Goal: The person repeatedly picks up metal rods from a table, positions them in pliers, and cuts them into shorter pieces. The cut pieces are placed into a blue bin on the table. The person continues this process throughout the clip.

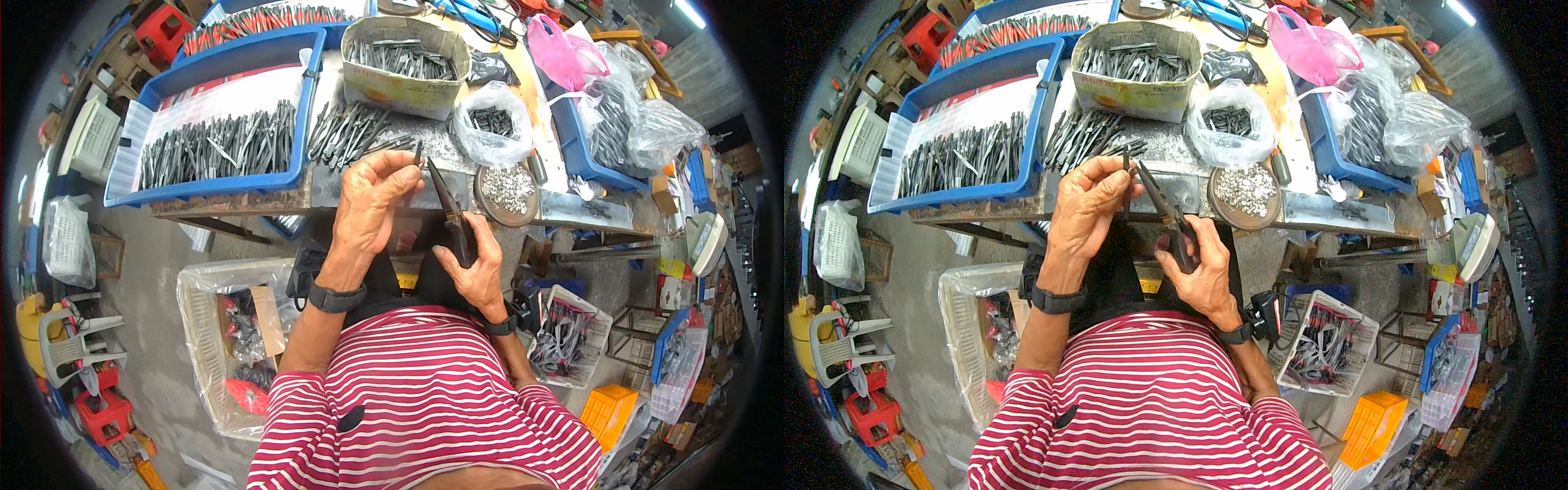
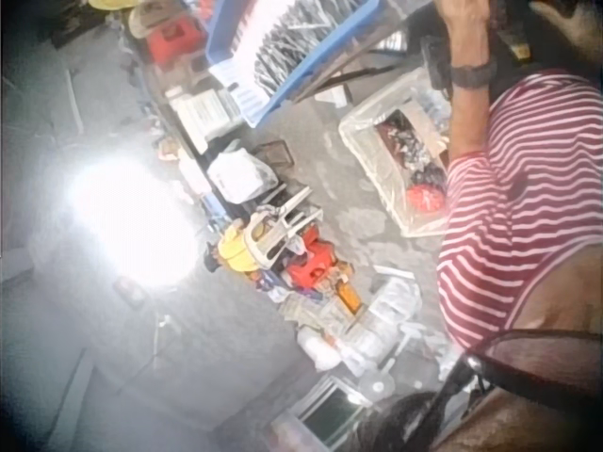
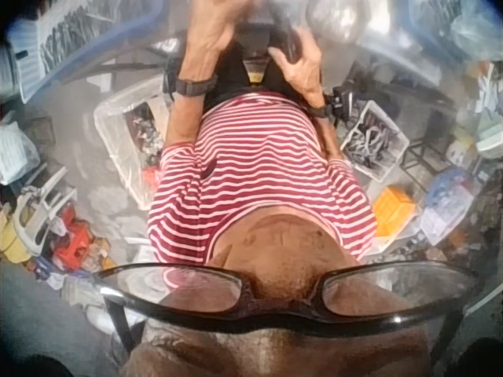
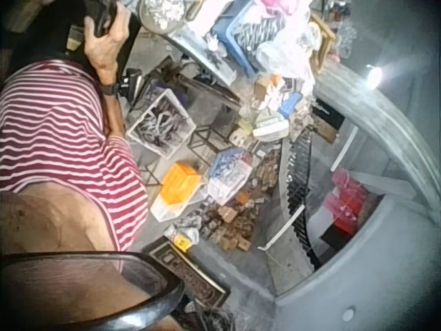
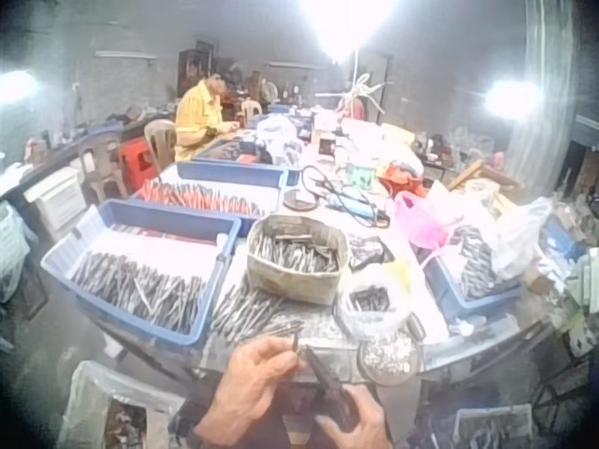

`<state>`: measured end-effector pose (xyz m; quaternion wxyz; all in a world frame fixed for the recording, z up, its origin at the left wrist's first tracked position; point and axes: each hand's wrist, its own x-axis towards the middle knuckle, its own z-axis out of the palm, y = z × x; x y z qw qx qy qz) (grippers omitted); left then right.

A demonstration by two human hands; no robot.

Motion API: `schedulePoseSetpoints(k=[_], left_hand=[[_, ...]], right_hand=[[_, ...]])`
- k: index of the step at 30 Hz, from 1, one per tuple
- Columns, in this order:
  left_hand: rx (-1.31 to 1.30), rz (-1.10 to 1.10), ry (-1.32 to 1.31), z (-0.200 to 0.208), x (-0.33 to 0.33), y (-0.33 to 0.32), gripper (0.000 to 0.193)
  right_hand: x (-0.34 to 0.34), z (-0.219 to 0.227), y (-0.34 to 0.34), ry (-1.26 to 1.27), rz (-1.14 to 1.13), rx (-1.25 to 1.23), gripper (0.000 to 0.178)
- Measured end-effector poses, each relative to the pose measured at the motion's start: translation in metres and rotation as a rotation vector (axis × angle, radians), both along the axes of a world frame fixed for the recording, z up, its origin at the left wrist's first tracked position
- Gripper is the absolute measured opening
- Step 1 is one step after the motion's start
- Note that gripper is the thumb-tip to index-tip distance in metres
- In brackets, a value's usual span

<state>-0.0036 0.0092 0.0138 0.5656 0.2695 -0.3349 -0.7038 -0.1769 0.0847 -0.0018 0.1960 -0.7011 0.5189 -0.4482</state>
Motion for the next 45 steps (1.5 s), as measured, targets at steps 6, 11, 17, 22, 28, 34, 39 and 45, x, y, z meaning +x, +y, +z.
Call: schedulePoseSetpoints(k=[6, 11, 17, 22, 28, 34, 39, 45], left_hand=[[0.069, 0.055, -0.004, -0.003, 0.001, 0.008, 0.018], [0.078, -0.058, 0.116, -0.011, 0.004, 0.005, 0.016], [0.084, -0.062, 0.143, -0.015, 0.003, 0.006, 0.016], [0.087, -0.058, 0.133, -0.016, 0.002, 0.007, 0.015], [-0.043, 0.133, -0.032, -0.013, -0.015, 0.016, 0.01], [-0.659, 0.687, -0.777, -0.015, -0.035, 0.012, 0.008], [-1.15, 0.704, -0.997, -0.018, -0.028, 0.0, 0.02], [-1.221, 0.621, -1.156, -0.013, -0.022, -0.001, 0.021]], right_hand=[[0.003, -0.005, 0.0, 0.047, -0.037, -0.082, 0.052], [0.001, -0.011, 0.001, 0.148, -0.087, -0.147, 0.056], [-0.001, -0.015, 0.001, 0.211, -0.102, -0.199, 0.055], [-0.002, -0.017, 0.002, 0.217, -0.105, -0.186, 0.051], [0.002, -0.014, 0.009, 0.068, -0.033, -0.036, 0.044], [-0.006, 0.003, 0.018, -0.355, 0.091, 0.547, 0.034], [-0.021, 0.002, 0.02, -0.769, 0.245, 0.789, 0.04], [-0.024, -0.007, 0.025, -1.044, 0.279, 0.904, 0.046]])
